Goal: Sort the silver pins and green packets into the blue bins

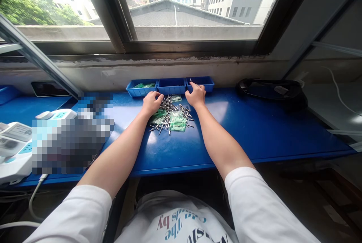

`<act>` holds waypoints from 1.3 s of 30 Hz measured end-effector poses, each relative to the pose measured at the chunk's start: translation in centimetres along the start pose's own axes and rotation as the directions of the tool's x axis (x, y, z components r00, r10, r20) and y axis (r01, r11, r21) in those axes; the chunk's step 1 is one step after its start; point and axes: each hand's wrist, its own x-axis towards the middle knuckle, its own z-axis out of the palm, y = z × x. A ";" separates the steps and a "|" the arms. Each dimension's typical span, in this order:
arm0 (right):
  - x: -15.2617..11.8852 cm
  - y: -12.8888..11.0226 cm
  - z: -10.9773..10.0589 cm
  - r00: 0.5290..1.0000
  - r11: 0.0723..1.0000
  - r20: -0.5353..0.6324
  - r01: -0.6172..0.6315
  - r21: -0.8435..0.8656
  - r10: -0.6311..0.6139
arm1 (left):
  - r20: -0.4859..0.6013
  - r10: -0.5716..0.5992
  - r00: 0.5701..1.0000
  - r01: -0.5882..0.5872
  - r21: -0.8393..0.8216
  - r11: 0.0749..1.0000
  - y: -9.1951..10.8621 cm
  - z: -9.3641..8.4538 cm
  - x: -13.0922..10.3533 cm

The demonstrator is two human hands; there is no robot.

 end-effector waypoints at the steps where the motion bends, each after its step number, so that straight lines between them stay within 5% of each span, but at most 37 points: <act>1: 0.1 0.3 0.0 1.000 0.999 0.008 -0.002 -0.051 0.002 | 0.009 -0.004 1.000 0.004 0.002 1.000 0.0 0.0 0.0; 10: 0.5 1.9 0.7 0.994 0.979 0.104 -0.006 -0.203 0.027 | 0.096 -0.006 0.995 0.003 0.031 1.000 -0.3 0.3 0.0; 15: 0.0 0.2 0.7 0.990 0.988 0.057 0.130 -0.085 -0.126 | 0.134 0.002 0.991 -0.007 0.032 0.999 -0.1 0.1 -0.1; 17: -0.4 -0.6 0.7 0.955 0.967 0.155 0.252 0.020 -0.252 | 0.135 0.000 0.991 -0.006 0.039 0.999 -0.1 0.1 -0.2; 20: -1.2 -1.5 1.1 0.842 0.918 0.366 0.363 0.159 -0.396 | 0.128 0.008 0.992 -0.015 0.052 0.999 -0.3 0.4 -0.2; 24: -1.9 -2.2 1.9 0.762 0.911 0.503 0.383 0.157 -0.407 | 0.124 0.012 0.992 -0.019 0.057 0.998 -0.5 0.6 -0.1; 34: -2.4 -2.4 2.6 0.772 0.896 0.455 0.377 0.235 -0.444 | 0.145 0.024 0.989 -0.034 0.068 0.997 -0.6 0.6 -0.1; 39: -2.5 -2.6 2.4 0.832 0.916 0.405 0.276 0.290 -0.379 | 0.101 0.065 0.993 -0.067 0.015 0.998 -0.3 0.4 -0.3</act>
